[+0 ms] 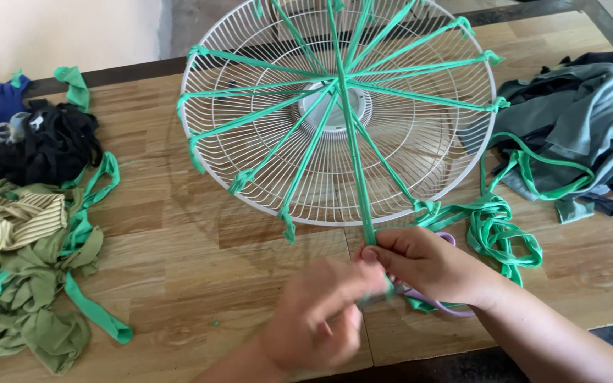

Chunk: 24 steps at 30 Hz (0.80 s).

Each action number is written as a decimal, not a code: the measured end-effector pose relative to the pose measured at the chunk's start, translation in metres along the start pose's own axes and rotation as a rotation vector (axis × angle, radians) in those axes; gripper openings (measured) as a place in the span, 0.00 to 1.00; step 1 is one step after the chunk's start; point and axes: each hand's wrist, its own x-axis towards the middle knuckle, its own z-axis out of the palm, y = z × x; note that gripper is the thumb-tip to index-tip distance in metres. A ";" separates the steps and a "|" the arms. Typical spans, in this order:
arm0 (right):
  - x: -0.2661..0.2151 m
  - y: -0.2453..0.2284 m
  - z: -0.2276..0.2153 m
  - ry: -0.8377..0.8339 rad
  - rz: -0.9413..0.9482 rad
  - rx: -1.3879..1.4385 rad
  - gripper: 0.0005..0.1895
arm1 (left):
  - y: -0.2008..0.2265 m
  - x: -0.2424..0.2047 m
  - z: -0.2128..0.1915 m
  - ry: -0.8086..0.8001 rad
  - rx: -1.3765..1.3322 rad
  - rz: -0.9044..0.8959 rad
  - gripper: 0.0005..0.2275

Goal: Weaving green fabric strips through a circular metal fan guard to create a craft item.

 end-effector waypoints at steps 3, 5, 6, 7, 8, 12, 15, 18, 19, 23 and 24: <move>0.000 -0.022 0.001 -0.004 -0.012 -0.108 0.11 | -0.033 0.033 0.000 0.114 0.204 -0.181 0.18; 0.000 -0.026 0.003 -0.001 -0.016 -0.170 0.11 | -0.050 0.054 -0.004 0.026 0.228 -0.321 0.23; 0.001 -0.029 0.003 0.003 -0.022 -0.233 0.11 | -0.059 0.065 -0.007 -0.065 0.251 -0.457 0.29; 0.001 -0.029 0.004 0.001 -0.025 -0.235 0.11 | -0.071 0.075 -0.007 -0.062 0.253 -0.456 0.29; 0.001 -0.028 0.004 -0.015 -0.034 -0.238 0.11 | -0.084 0.085 -0.006 -0.092 0.117 -0.627 0.32; 0.000 -0.020 0.005 0.000 -0.095 -0.277 0.12 | -0.135 0.087 0.000 0.155 -0.516 -0.916 0.29; -0.003 -0.008 0.002 0.004 -0.052 -0.271 0.13 | -0.132 0.086 -0.001 0.255 -0.697 -1.013 0.24; -0.004 -0.008 -0.001 0.006 -0.054 -0.264 0.13 | -0.124 0.087 -0.005 0.184 -0.700 -0.970 0.28; -0.003 -0.007 -0.001 0.004 -0.058 -0.266 0.13 | -0.125 0.087 -0.003 0.187 -0.698 -0.967 0.28; -0.003 -0.007 0.002 0.039 -0.051 -0.271 0.12 | -0.124 0.089 0.002 0.111 -0.287 -0.791 0.21; -0.003 -0.007 0.002 0.065 -0.018 -0.321 0.13 | -0.123 0.091 0.003 -0.004 0.056 -0.631 0.26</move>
